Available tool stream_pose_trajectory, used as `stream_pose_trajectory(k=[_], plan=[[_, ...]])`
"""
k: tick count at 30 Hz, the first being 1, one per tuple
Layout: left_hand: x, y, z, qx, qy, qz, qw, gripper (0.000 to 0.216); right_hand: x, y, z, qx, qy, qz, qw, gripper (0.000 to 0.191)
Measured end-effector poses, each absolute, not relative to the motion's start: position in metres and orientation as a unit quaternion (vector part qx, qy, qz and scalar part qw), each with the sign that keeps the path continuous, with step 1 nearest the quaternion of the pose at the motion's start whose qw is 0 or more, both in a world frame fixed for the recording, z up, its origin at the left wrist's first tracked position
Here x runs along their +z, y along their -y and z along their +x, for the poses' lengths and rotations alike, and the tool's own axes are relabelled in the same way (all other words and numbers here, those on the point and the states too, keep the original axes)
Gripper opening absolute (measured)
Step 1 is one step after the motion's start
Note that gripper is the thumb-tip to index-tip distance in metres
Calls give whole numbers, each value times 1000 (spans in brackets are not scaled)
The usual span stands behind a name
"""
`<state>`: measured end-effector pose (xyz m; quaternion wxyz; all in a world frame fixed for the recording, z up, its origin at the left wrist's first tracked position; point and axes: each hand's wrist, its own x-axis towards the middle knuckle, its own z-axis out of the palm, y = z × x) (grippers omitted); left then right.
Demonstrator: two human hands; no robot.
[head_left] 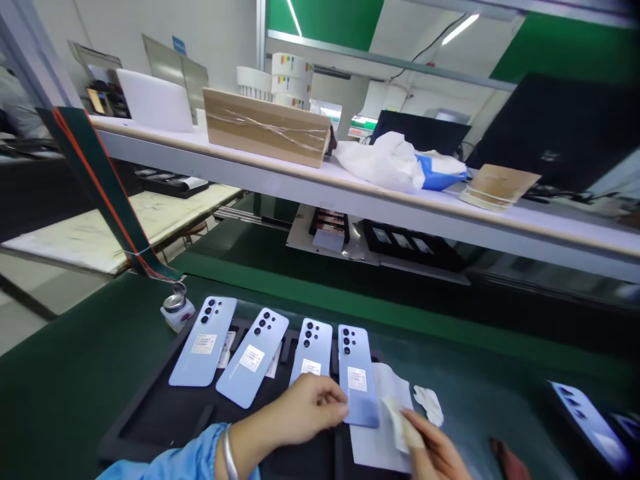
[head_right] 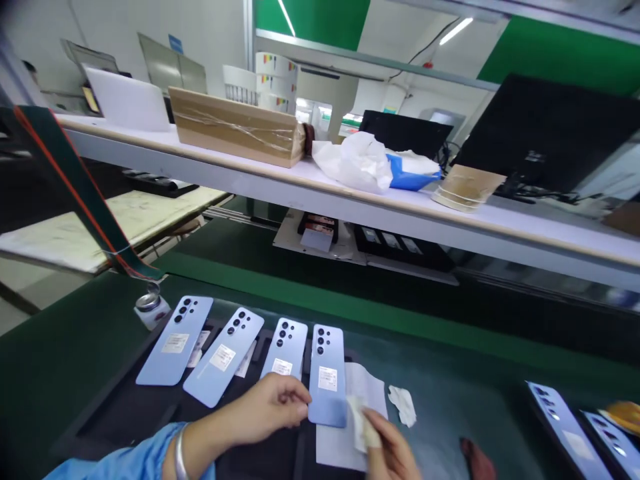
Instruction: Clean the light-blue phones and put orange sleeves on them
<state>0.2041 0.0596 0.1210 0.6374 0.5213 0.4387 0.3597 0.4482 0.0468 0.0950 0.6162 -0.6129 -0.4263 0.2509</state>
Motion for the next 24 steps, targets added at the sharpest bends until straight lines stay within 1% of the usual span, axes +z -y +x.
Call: stream_pose_trajectory(k=[2, 4, 6, 8, 12, 14, 16, 18, 20, 22, 24], plan=[[121, -61, 201, 361, -415, 506, 665, 51, 109, -47, 405, 308, 475, -562, 603, 28], [123, -61, 198, 376, -391, 488, 684, 56, 118, -49, 374, 370, 505, -513, 588, 23], [125, -61, 195, 408, -368, 473, 689, 54, 121, -51, 356, 429, 500, -472, 586, 17], [127, -62, 194, 436, -353, 459, 689, 51, 121, -53, 350, 490, 458, -440, 597, 14], [128, -65, 193, 423, -338, 432, 721, 48, 119, -56, 352, 583, 338, -401, 621, 19], [128, -65, 194, 405, -343, 416, 738, 50, 117, -57, 355, 590, 313, -404, 625, 23], [127, -65, 195, 395, -354, 410, 742, 56, 115, -56, 356, 565, 338, -419, 625, 32], [125, -65, 197, 404, -368, 420, 724, 64, 114, -54, 355, 528, 400, -433, 611, 44], [123, -63, 197, 425, -389, 457, 678, 64, 114, -52, 352, 498, 454, -443, 591, 53], [123, -61, 197, 438, -402, 499, 631, 57, 115, -51, 350, 488, 465, -453, 583, 51], [125, -60, 197, 436, -396, 514, 623, 51, 117, -52, 349, 507, 437, -451, 591, 42]])
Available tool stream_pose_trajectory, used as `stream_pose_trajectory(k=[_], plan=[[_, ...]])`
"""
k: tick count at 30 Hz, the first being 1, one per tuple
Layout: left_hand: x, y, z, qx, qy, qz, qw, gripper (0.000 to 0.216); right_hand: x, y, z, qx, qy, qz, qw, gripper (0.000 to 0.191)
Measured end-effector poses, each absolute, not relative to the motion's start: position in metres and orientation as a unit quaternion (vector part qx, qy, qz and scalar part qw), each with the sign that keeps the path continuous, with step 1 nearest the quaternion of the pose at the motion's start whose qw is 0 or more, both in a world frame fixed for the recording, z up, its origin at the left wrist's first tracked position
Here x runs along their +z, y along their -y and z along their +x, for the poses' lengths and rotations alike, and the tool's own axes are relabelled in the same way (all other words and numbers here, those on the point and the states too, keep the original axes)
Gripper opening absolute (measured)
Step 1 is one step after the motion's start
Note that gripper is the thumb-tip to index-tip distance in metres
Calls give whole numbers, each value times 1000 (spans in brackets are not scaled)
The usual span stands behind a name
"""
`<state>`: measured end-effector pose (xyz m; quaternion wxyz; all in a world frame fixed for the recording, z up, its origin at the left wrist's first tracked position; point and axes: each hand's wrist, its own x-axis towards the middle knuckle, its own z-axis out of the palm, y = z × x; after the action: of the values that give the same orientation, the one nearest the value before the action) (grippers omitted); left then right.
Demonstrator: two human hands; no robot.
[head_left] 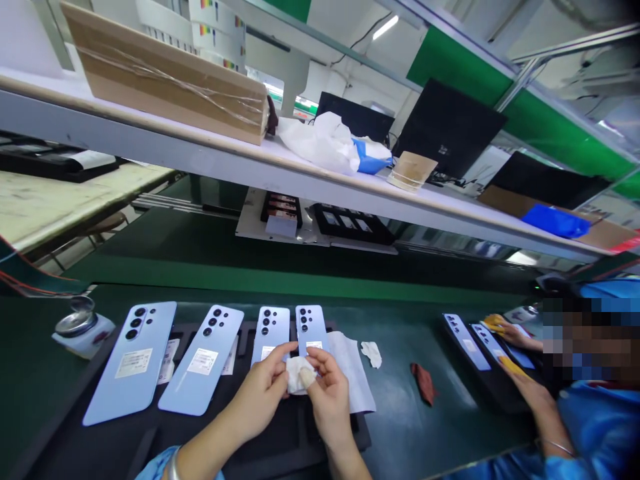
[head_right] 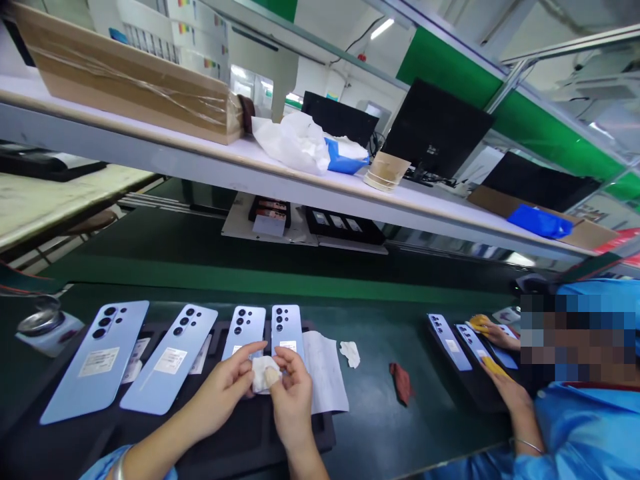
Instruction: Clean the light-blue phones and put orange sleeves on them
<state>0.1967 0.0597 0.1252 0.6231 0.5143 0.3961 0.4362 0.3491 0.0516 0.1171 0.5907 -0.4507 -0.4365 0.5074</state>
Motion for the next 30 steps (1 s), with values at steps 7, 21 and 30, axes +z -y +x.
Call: stream_pose_trajectory(k=[7, 21, 30], plan=[[136, -60, 198, 400, -346, 427, 734, 27, 124, -56, 358, 654, 267, -408, 578, 34], [144, -64, 193, 405, -293, 299, 812, 9, 125, -56, 365, 682, 265, -388, 559, 40], [131, -68, 192, 400, -379, 432, 714, 32, 113, -47, 360, 498, 416, -470, 598, 36]])
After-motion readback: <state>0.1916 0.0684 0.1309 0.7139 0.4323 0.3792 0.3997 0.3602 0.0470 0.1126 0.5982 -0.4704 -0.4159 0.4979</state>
